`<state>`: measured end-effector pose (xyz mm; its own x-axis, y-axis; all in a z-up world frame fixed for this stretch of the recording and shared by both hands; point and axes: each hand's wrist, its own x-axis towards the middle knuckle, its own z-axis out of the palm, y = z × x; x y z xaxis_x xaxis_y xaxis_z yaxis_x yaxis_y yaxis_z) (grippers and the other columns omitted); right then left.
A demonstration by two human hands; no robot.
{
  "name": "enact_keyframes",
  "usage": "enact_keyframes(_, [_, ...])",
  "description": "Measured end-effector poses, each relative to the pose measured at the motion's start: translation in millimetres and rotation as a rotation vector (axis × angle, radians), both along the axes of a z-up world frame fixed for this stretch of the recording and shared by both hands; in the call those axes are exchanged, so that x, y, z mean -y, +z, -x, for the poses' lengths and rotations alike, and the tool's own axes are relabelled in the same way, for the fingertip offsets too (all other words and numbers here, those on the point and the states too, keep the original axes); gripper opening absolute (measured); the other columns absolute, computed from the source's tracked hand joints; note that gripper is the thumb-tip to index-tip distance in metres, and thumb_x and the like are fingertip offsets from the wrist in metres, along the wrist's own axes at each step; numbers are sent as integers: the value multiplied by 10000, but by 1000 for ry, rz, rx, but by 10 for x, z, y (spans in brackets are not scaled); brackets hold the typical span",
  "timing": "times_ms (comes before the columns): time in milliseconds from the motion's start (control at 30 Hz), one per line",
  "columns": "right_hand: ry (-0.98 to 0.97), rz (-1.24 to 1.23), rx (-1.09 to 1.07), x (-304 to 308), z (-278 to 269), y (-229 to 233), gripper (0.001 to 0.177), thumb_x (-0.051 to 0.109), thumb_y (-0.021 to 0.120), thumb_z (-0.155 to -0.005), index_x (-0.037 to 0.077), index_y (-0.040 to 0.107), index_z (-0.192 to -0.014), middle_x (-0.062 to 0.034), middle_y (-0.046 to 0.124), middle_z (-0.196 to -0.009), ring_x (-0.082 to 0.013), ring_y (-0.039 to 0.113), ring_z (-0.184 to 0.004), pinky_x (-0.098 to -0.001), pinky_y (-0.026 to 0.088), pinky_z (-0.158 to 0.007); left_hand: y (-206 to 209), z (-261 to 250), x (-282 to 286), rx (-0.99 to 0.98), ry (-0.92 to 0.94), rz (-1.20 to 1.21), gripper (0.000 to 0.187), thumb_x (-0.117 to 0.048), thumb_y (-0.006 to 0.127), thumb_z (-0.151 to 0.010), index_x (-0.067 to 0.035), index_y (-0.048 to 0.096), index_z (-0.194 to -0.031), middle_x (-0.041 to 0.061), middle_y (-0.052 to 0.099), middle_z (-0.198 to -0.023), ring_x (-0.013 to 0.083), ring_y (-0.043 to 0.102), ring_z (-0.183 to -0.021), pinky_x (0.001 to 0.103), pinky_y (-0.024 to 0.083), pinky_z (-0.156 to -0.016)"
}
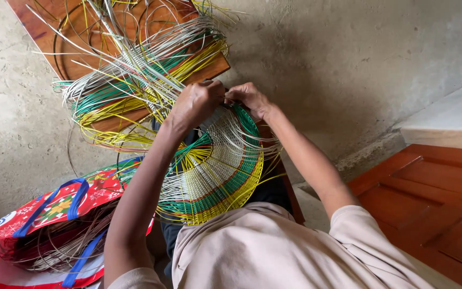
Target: Weaving colorful strips of material into a circular mat on a wooden frame
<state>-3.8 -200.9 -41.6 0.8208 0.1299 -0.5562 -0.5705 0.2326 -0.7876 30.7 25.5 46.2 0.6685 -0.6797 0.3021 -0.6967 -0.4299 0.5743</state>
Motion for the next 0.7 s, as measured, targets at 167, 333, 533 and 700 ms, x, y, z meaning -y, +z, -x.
enact_keyframes(167, [-10, 665, 222, 744, -214, -98, 116, 192, 661, -947, 108, 736, -970, -93, 655, -640, -134, 599, -457, -194, 447, -361, 642, 125, -84, -120, -145, -3, 42, -147, 705, -939, -129, 716, -975, 109, 729, -868, 355, 757, -821, 462, 604, -766])
enact_keyframes(333, [-483, 551, -12, 1482, -270, 549, 194, 217, 569, -989, 77, 694, -938, 3, 549, -592, -73, 443, -406, -228, 271, -335, 587, 213, -120, 126, -199, -28, 253, -182, 669, -898, -94, 727, -1128, 67, 677, -1173, 274, 647, -1021, 403, 480, -934])
enact_keyframes(533, [198, 550, 89, 652, 180, 630, 380, 360, 608, -1025, 1, 644, -1144, -141, 721, -737, -119, 657, -489, -174, 480, -339, 161, 188, -91, 98, -193, 154, 246, -269, 681, -961, -100, 749, -1125, 164, 670, -1125, 365, 674, -1048, 480, 499, -941])
enact_keyframes(700, [284, 265, 201, 351, 240, 117, 258, 257, 668, -1026, 156, 774, -814, 25, 676, -674, 0, 500, -577, -117, 357, -412, 123, 202, -70, 90, -172, 176, 294, -370, 663, -985, -162, 754, -1172, 129, 619, -1152, 357, 619, -1024, 489, 465, -948])
